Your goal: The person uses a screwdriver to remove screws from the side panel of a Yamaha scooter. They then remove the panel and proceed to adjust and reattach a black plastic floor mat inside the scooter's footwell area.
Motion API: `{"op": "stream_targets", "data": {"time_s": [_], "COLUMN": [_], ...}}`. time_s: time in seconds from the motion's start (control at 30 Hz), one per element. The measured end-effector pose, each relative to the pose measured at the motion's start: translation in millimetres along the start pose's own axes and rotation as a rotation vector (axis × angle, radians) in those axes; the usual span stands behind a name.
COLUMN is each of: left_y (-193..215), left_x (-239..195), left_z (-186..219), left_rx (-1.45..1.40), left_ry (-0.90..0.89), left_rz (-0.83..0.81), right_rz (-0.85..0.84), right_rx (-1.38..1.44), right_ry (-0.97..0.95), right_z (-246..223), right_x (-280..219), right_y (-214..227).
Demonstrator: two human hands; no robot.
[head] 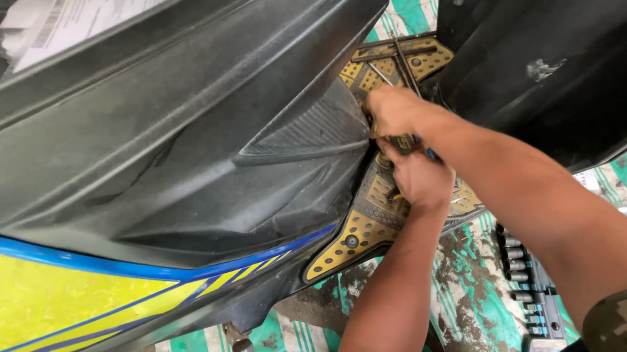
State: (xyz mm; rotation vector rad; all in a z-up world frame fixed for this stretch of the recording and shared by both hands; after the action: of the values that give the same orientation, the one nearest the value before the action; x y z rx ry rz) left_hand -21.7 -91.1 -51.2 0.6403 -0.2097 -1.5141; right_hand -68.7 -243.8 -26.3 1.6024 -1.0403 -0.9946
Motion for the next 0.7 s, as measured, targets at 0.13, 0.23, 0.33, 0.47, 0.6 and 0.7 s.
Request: {"op": "stream_targets", "data": {"time_s": [0.13, 0.23, 0.33, 0.47, 0.6, 0.7], "left_y": [23.5, 31.0, 36.0, 71.9, 61.7, 79.3], "left_x": [-6.5, -8.8, -11.6, -26.0, -16.7, -32.1], "left_z": [13.9, 16.3, 23.1, 34.2, 14.6, 12.3], "left_rx": [-0.054, -0.04, -0.076, -0.165, -0.463, -0.552], "left_ry": [0.035, 0.089, 0.091, -0.124, -0.439, -0.447], "left_rz": [0.022, 0.031, 0.019, 0.27, 0.384, 0.235], "right_rz": [0.032, 0.262, 0.482, 0.42, 0.319, 0.159], "right_rx": [0.075, 0.24, 0.278, 0.315, 0.285, 0.349], "right_ry": [-0.052, -0.015, -0.168, -0.3, -0.267, -0.179], "right_z": [-29.5, -20.9, 13.9, 27.1, 39.3, 18.8], "right_x": [-21.3, -83.0, -151.8, -206.5, -225.3, -219.6], "right_y": [61.3, 106.5, 108.4, 57.1, 39.5, 29.3]}}
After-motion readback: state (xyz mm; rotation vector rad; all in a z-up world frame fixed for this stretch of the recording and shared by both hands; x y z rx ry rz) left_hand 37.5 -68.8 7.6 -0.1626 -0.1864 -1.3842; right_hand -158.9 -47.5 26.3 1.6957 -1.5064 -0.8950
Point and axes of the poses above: each hand's wrist, its own x-axis towards the middle knuckle, its own y-axis out of the back of the hand, z = x × y, the point moved 9 cm from there along x, towards the middle knuckle, and after that the axes turned 12 degrees about y, right-handed, at the moved point
